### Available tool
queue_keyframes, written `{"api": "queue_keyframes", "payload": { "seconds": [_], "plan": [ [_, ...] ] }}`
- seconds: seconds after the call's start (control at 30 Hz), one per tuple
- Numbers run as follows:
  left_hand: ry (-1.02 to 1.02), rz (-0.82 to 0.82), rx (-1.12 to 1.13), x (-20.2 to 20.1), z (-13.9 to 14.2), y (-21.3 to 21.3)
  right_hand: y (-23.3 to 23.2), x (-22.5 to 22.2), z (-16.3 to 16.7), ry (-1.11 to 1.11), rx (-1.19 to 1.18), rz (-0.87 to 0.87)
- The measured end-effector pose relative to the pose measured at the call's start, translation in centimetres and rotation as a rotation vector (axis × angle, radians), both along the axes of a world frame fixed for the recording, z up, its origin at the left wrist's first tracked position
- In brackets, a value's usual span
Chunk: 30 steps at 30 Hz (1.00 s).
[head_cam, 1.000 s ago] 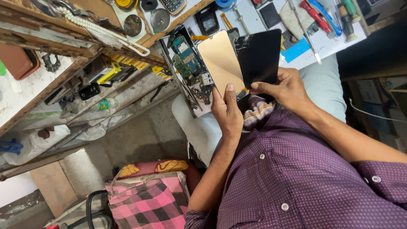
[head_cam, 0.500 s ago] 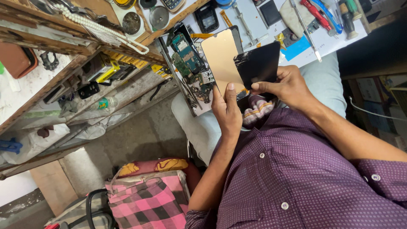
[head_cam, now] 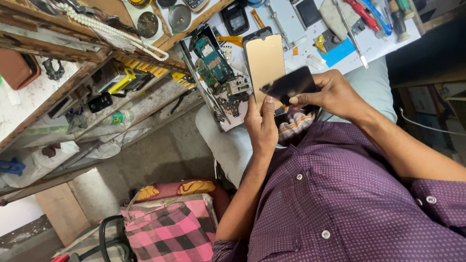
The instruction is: The person peels a protective film from a replacement phone display, aligns the display with the phone frame, and presses it into place. They then pick up a soldering iron and solder a small circuit board on the workbench, holding the board with the other hand.
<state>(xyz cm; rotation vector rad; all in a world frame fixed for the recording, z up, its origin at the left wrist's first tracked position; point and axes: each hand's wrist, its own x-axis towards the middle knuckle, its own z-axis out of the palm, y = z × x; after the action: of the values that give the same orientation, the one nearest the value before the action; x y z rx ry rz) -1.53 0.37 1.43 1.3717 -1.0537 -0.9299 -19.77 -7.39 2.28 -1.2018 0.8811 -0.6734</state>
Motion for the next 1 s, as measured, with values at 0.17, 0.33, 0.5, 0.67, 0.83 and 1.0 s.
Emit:
{"api": "queue_keyframes", "payload": {
  "seconds": [0.17,0.33,0.5,0.67,0.83,1.0],
  "plan": [
    [0.054,-0.029,0.012,0.1,-0.6,0.0,-0.3,-0.2,0.2,0.044,-0.088,0.054],
    [0.132,-0.039,0.024,0.0,-0.9,0.1,-0.7,-0.3,0.4,0.125,-0.153,0.108],
    [0.092,-0.030,0.002,-0.2,-0.4,0.0,-1.3,-0.3,0.9,0.163,-0.205,0.147],
    [0.114,-0.042,0.041,-0.2,0.0,-0.2,-1.5,-0.3,1.6,0.172,-0.179,0.182],
    [0.089,-0.048,0.033,0.0,-0.8,-0.2,-1.8,-0.4,2.0,0.149,-0.190,0.214],
    [0.192,-0.007,0.012,0.6,-0.9,-0.1,-0.7,0.3,1.8,0.141,-0.154,0.102]
  ]
}}
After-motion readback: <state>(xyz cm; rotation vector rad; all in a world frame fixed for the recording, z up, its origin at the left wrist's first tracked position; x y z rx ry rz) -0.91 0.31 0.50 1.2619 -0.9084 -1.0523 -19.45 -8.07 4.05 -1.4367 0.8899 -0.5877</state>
